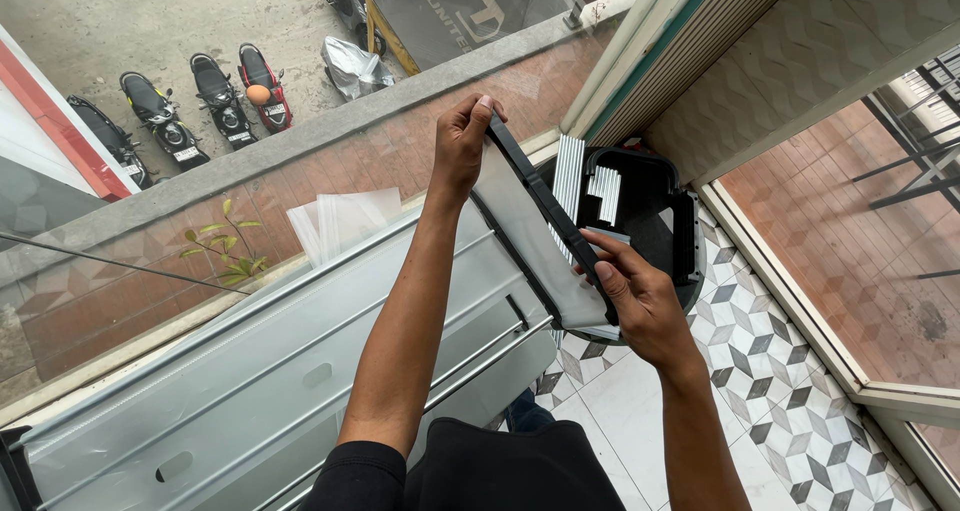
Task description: The person assembles a metal-framed drying rack by inserting metal rods into black plastic sleeves and attaching translucent plastic sheets to the frame. The person repeatedly picks parts from a black bin, aligns them with the frame, and secures them in place.
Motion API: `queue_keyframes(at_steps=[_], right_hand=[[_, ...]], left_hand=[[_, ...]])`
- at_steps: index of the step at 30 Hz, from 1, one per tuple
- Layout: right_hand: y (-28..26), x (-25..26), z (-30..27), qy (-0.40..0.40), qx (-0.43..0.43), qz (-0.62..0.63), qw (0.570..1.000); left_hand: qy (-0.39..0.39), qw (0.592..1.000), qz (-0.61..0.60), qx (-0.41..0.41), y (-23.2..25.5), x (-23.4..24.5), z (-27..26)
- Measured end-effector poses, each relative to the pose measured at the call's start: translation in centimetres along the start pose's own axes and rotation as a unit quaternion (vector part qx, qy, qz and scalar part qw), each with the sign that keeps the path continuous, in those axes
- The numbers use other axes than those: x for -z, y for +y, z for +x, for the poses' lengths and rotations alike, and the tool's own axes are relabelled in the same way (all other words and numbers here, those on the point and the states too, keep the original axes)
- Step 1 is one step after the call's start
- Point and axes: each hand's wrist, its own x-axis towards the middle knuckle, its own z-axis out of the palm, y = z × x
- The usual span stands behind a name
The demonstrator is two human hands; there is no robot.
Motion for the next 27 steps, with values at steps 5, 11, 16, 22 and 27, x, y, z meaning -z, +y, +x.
queue_keyframes(at_steps=[5,11,16,22,27], right_hand=[[1.1,-0.3,0.1,0.012,0.0,0.018,1.0],[1.6,-0.8,-0.6,0.024,-0.023,0.017,0.999],[2.1,-1.0,-0.8,0.028,-0.032,0.048,0.998],[2.0,-1.1,-0.9,0.036,-0.02,0.022,0.999],[2.2,-1.4,-1.0,0.04,-0.014,0.009,0.999]], left_hand=[[0.008,0.999,-0.007,-0.035,-0.2,-0.3,0.0],[0.015,0.999,0.004,-0.035,-0.3,-0.3,-0.8],[0.011,0.998,-0.001,-0.066,-0.5,-0.5,-1.0],[0.015,0.998,0.007,-0.053,-0.5,-0.8,-1.1],[0.004,0.999,0.008,-0.04,-0.2,0.0,-1.3]])
